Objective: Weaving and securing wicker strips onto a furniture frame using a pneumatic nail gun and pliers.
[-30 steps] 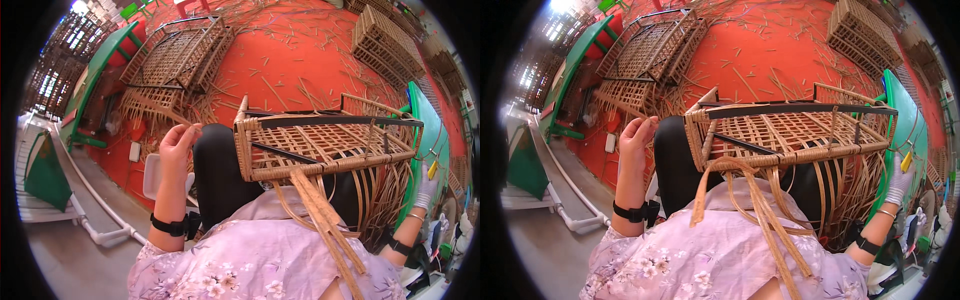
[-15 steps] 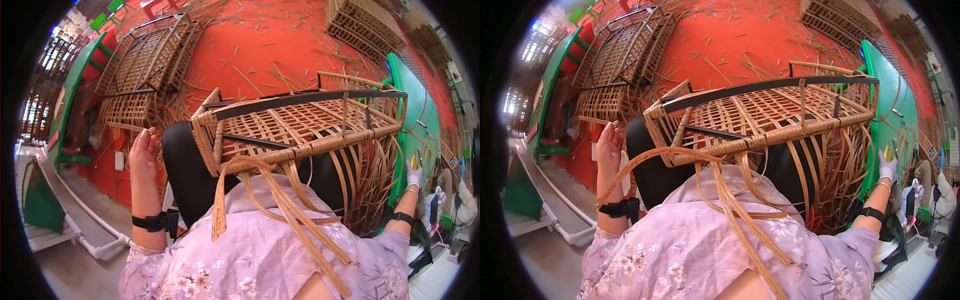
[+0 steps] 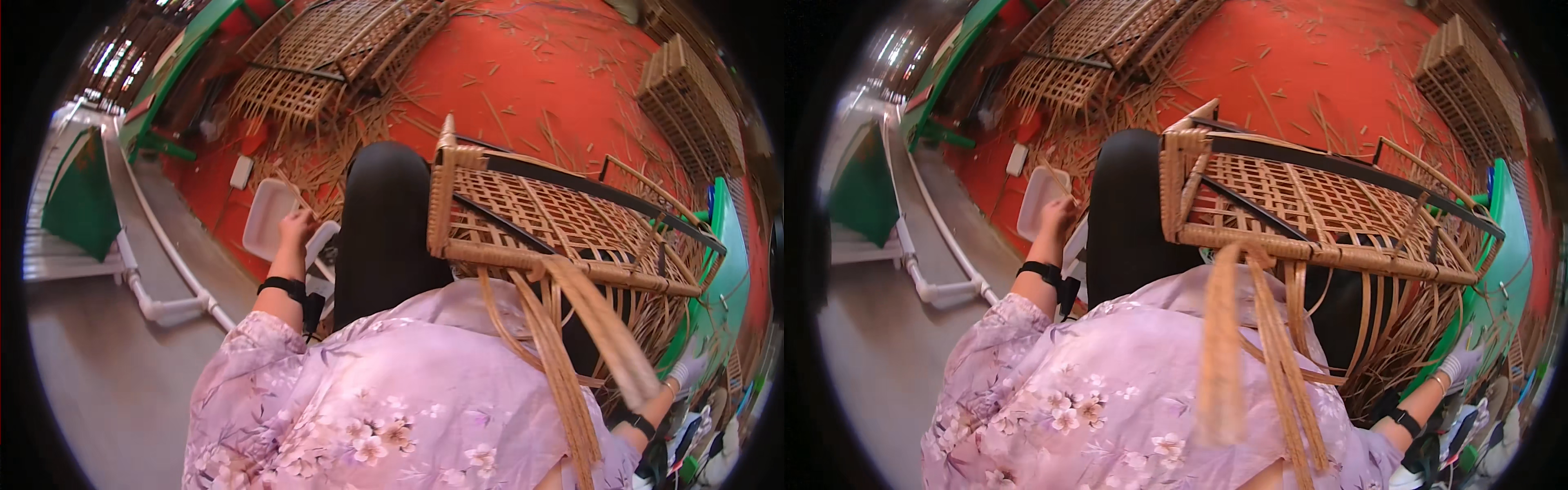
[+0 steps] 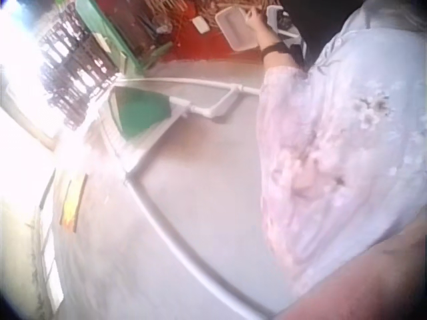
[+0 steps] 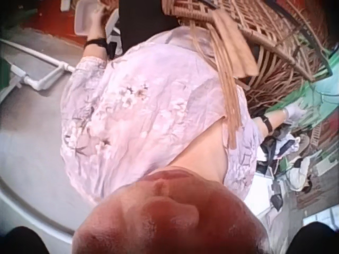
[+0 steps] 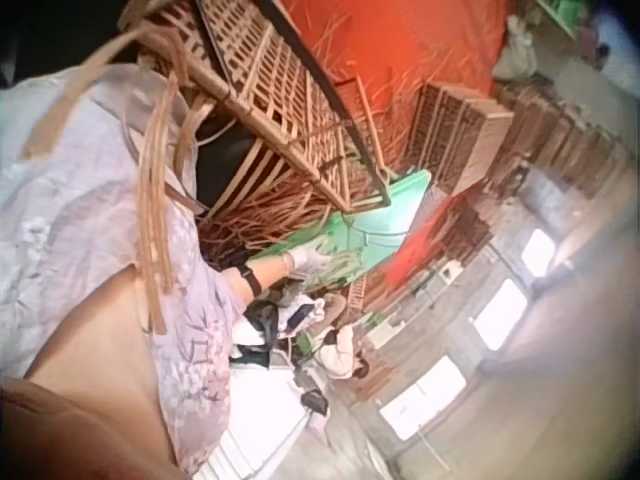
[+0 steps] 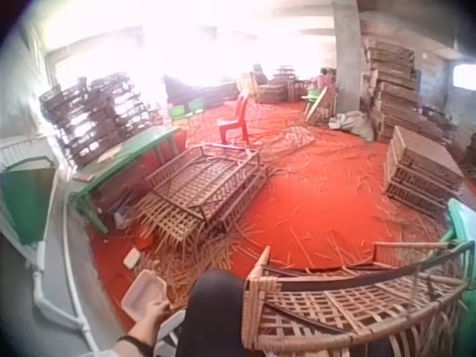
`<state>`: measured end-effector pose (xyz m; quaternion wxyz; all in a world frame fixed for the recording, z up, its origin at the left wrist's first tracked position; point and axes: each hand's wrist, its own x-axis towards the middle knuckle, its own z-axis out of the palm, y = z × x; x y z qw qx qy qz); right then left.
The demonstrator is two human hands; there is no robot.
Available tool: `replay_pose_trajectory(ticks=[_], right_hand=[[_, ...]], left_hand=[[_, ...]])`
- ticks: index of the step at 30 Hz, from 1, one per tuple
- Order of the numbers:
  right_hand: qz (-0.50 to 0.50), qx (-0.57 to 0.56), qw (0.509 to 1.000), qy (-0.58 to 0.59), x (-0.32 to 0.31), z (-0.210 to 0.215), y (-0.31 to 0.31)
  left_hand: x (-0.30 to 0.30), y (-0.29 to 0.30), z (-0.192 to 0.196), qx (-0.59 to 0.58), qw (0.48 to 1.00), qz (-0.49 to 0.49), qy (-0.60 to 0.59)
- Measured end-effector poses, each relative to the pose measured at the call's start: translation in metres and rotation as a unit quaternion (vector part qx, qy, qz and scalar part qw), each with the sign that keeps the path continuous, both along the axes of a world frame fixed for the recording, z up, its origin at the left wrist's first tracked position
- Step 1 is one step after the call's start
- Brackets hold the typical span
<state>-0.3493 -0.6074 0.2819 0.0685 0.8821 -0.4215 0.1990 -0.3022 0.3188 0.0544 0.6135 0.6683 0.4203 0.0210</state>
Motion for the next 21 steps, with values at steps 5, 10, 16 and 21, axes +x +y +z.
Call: replay_pose_trajectory(ticks=[5,10,16,21], right_hand=[[0.045,-0.002,0.999,-0.004,0.006,-0.012,0.005],[0.148,0.047,0.986,-0.063,0.034,0.013,0.051],[0.227,0.058,0.966,-0.108,0.067,0.069,0.144],[0.39,0.152,0.892,-0.171,0.077,0.071,0.189]], left_hand=[[-0.089,-0.002,-0.056,-0.058,0.978,0.01,0.201],[-0.091,-0.013,-0.011,-0.122,0.973,0.133,0.141],[-0.046,-0.009,0.018,-0.129,0.983,0.108,0.08],[-0.029,-0.013,-0.01,-0.139,0.987,0.082,0.029]])
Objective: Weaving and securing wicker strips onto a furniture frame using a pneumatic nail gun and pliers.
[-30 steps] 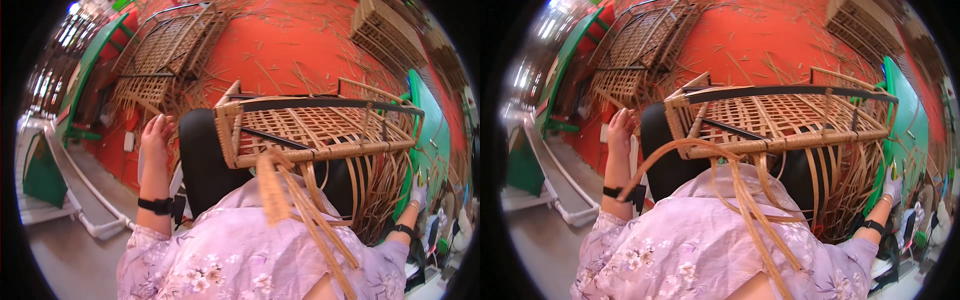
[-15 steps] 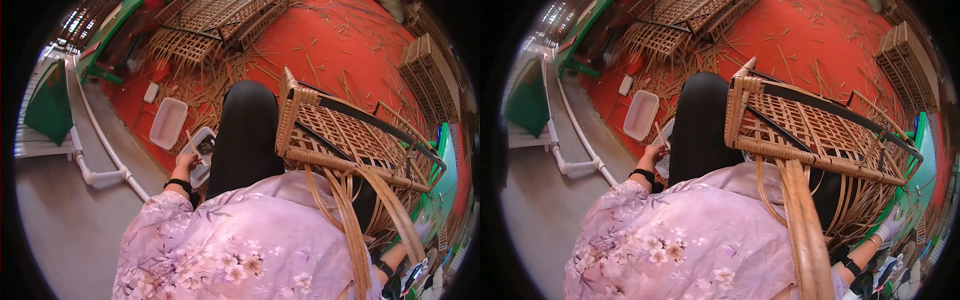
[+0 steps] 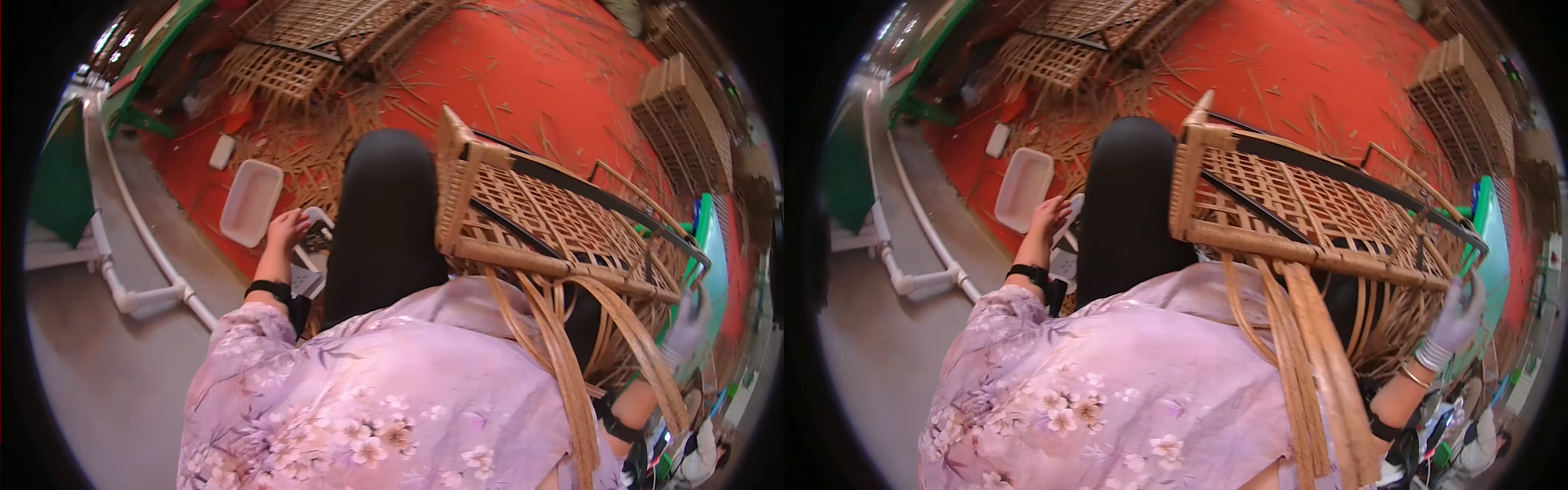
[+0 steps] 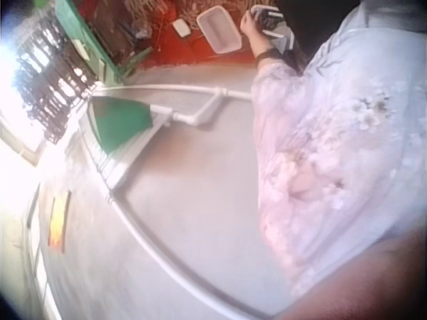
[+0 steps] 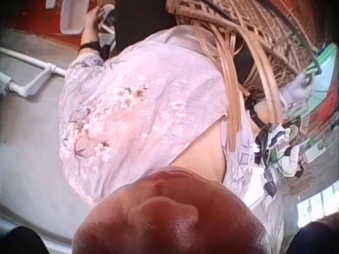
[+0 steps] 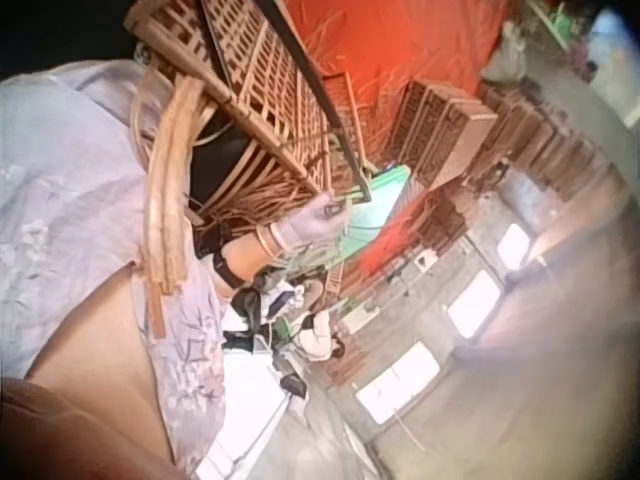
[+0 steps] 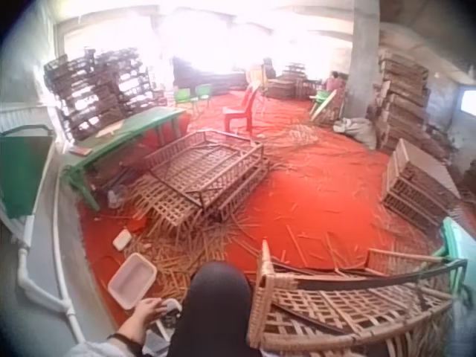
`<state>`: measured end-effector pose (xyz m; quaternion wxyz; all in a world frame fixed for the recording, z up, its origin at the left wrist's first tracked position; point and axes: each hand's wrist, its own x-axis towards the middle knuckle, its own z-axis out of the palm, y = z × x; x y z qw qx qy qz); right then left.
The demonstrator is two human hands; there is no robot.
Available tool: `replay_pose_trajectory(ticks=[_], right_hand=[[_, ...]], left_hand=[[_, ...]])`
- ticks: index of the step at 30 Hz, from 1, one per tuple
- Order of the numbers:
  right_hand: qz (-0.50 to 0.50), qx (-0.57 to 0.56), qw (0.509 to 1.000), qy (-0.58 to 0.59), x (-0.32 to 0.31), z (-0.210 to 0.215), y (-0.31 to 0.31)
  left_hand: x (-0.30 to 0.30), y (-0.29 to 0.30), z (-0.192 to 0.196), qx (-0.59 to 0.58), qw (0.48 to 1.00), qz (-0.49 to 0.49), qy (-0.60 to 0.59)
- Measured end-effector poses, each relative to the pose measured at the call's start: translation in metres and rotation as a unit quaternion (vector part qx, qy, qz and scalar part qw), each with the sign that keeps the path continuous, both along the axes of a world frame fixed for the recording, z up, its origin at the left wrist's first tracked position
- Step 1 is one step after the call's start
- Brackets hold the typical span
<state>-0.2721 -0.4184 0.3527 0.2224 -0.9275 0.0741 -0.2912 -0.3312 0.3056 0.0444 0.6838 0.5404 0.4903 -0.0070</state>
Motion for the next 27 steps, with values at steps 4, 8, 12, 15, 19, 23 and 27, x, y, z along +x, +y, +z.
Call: replay_pose_trajectory(ticks=[4,8,12,15,19,23,27], right_hand=[[0.192,0.128,0.971,0.066,0.003,0.023,0.104],[0.446,0.062,0.885,0.116,0.016,0.036,0.182],[0.538,0.149,0.809,0.186,0.017,0.016,0.219],[0.524,0.314,0.751,0.251,0.006,-0.003,0.222],[0.487,0.486,0.619,0.378,0.006,-0.008,0.223],[0.316,0.516,0.642,0.471,-0.001,-0.012,0.221],[0.336,0.478,0.655,0.479,0.004,-0.025,0.218]], left_hand=[[0.032,-0.011,0.034,0.078,0.99,-0.063,-0.102],[0.069,-0.061,0.147,0.193,0.935,-0.166,-0.249],[0.079,-0.17,0.265,0.527,0.639,-0.363,-0.427],[0.065,-0.224,0.294,0.464,0.501,-0.526,-0.507],[0.041,-0.259,0.269,0.443,0.485,-0.614,-0.437],[0.044,-0.263,0.27,0.475,0.451,-0.622,-0.43],[0.05,-0.251,0.268,0.482,0.502,-0.572,-0.434]])
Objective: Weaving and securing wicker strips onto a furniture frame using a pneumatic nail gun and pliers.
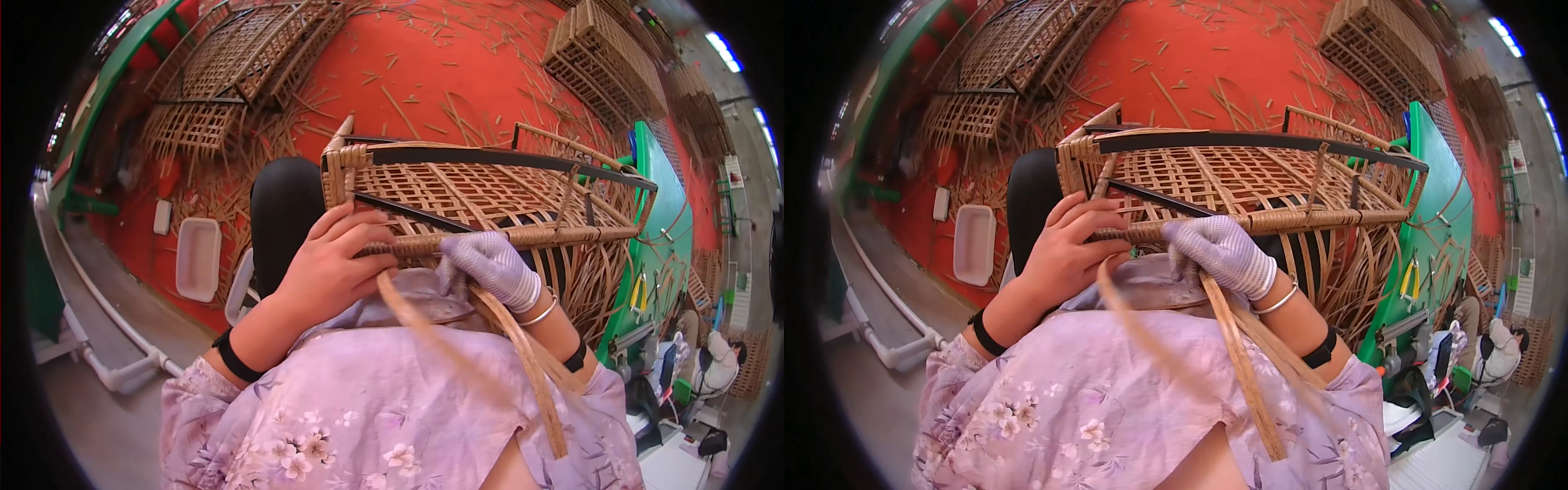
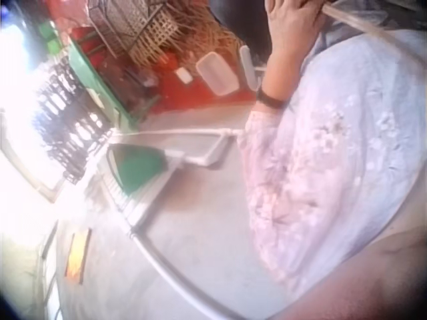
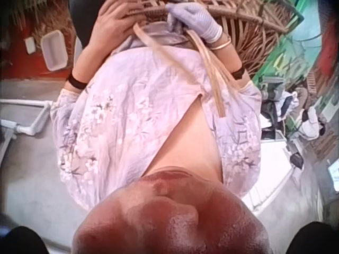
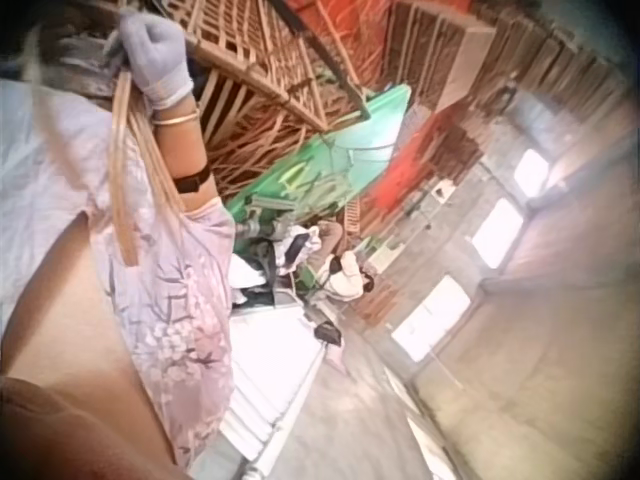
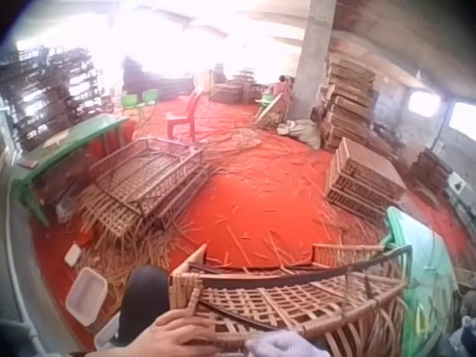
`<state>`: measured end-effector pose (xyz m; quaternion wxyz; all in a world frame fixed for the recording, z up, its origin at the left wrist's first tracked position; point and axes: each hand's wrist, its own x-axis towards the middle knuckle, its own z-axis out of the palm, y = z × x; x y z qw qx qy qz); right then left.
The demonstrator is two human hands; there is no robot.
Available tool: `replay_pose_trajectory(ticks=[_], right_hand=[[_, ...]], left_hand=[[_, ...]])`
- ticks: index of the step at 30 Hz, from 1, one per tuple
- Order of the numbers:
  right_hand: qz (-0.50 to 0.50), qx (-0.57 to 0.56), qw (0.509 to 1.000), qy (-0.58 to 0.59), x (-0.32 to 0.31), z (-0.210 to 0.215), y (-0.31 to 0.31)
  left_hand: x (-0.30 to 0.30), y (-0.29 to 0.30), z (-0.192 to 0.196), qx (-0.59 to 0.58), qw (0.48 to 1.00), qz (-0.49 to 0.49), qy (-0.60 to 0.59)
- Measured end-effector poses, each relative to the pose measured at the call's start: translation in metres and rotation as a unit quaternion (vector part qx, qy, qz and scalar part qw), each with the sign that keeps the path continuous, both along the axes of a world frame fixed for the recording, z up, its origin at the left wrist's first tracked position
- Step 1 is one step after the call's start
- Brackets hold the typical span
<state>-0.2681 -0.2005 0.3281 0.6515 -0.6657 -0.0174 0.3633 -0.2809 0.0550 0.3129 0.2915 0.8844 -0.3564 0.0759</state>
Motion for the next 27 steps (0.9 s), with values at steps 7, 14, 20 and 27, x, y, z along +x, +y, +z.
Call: replay_pose_trajectory(ticks=[7,14,20,27], right_hand=[[0.037,-0.022,0.999,-0.021,0.002,0.002,0.011],[0.057,-0.073,0.988,-0.12,-0.003,-0.009,0.013],[0.069,-0.088,0.971,-0.211,-0.005,-0.009,0.016],[0.067,-0.09,0.97,-0.217,-0.003,-0.009,0.018]], left_hand=[[0.001,0.014,0.021,0.099,0.994,-0.053,0.01],[0.034,0.014,0.04,0.024,0.998,-0.065,0.012],[0.073,0.014,0.047,-0.13,0.989,0.064,0.011],[0.098,0.008,0.036,-0.123,0.982,0.129,0.058]])
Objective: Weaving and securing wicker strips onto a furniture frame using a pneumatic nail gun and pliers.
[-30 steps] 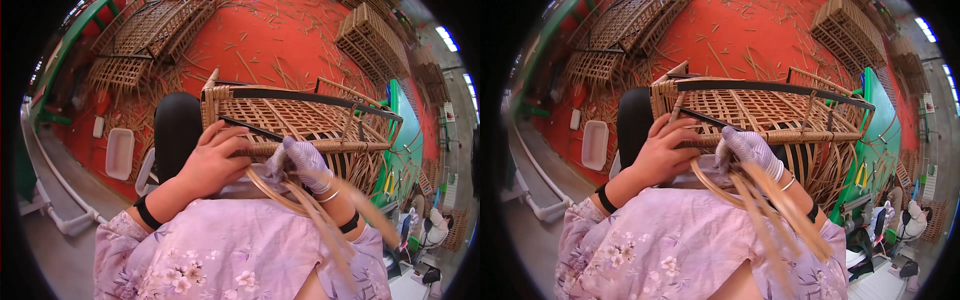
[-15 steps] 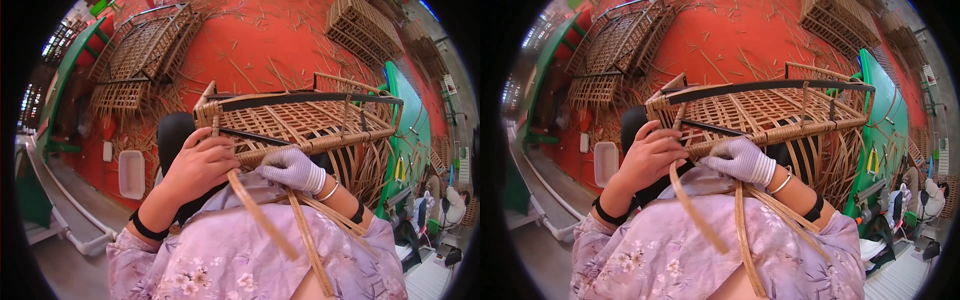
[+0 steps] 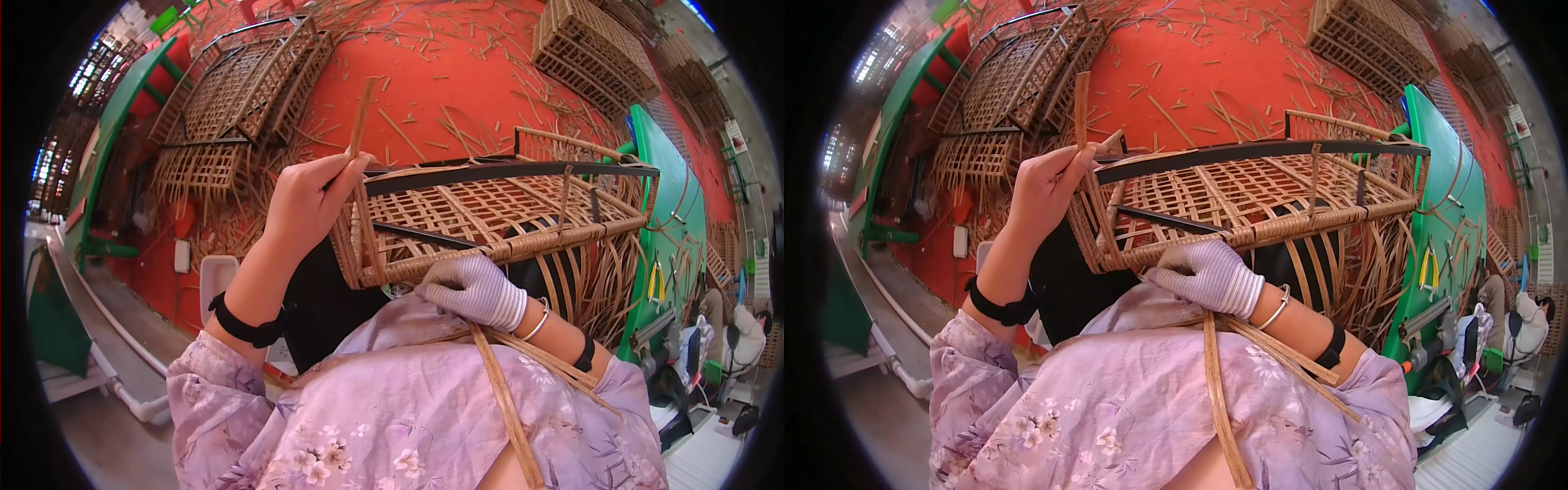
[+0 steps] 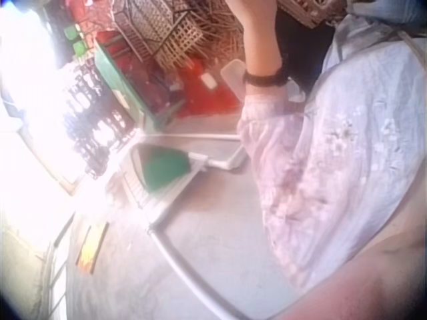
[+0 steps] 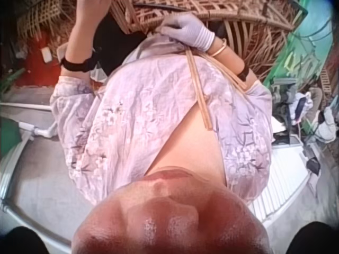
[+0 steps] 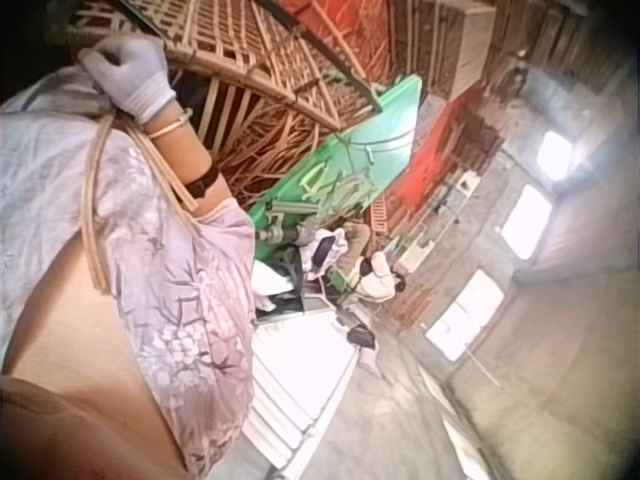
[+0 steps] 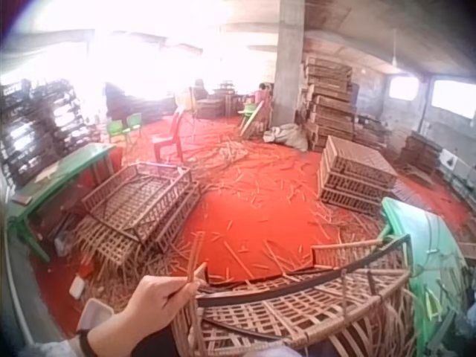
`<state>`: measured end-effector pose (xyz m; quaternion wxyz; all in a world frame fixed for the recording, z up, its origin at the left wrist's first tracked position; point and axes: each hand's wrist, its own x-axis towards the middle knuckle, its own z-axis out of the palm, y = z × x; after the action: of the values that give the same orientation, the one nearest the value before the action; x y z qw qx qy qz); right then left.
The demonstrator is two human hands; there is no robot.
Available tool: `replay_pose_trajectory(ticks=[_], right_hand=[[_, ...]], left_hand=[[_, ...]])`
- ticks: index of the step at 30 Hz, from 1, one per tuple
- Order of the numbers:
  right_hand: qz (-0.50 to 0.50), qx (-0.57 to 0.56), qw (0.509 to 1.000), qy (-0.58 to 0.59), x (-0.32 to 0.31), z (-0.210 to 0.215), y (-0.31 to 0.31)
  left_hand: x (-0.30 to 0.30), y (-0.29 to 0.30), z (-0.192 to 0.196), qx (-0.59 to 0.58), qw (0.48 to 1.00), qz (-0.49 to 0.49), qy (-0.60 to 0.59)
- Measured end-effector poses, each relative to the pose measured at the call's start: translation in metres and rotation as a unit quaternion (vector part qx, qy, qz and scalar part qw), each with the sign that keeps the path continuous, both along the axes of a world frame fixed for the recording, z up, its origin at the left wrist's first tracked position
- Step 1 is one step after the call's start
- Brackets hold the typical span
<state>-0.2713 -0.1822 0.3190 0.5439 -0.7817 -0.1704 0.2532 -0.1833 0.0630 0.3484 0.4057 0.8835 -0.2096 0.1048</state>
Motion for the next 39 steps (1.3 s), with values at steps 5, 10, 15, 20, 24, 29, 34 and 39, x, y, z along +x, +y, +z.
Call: replay_pose_trajectory(ticks=[5,10,15,20,24,29,34,39], right_hand=[[0.007,-0.003,0.998,-0.061,0.002,0.002,0.004],[0.02,-0.024,0.994,-0.103,0.01,0.009,0.007],[-0.034,-0.018,0.997,-0.064,0.027,0.022,0.021],[-0.09,-0.001,0.994,-0.054,0.046,0.015,0.047],[-0.089,0.076,0.992,-0.044,0.052,0.0,0.06],[-0.128,0.126,0.98,-0.09,0.048,-0.004,0.069],[-0.151,0.164,0.974,-0.036,0.046,-0.006,0.074],[-0.175,0.181,0.966,-0.054,0.046,-0.004,0.08]], left_hand=[[0.005,-0.004,0.004,-0.027,0.997,0.01,0.068],[0.013,-0.001,0.005,-0.04,0.996,-0.011,0.083],[0.027,0.004,0.001,-0.038,0.988,-0.052,0.137],[0.022,0.0,0.0,-0.047,0.988,-0.024,0.142],[0.018,0.001,-0.006,-0.064,0.989,-0.006,0.137],[0.015,-0.002,0.001,-0.058,0.99,0.014,0.126],[0.025,-0.001,-0.002,-0.008,0.992,0.017,0.123],[0.029,-0.002,-0.007,-0.015,0.993,0.016,0.116]])
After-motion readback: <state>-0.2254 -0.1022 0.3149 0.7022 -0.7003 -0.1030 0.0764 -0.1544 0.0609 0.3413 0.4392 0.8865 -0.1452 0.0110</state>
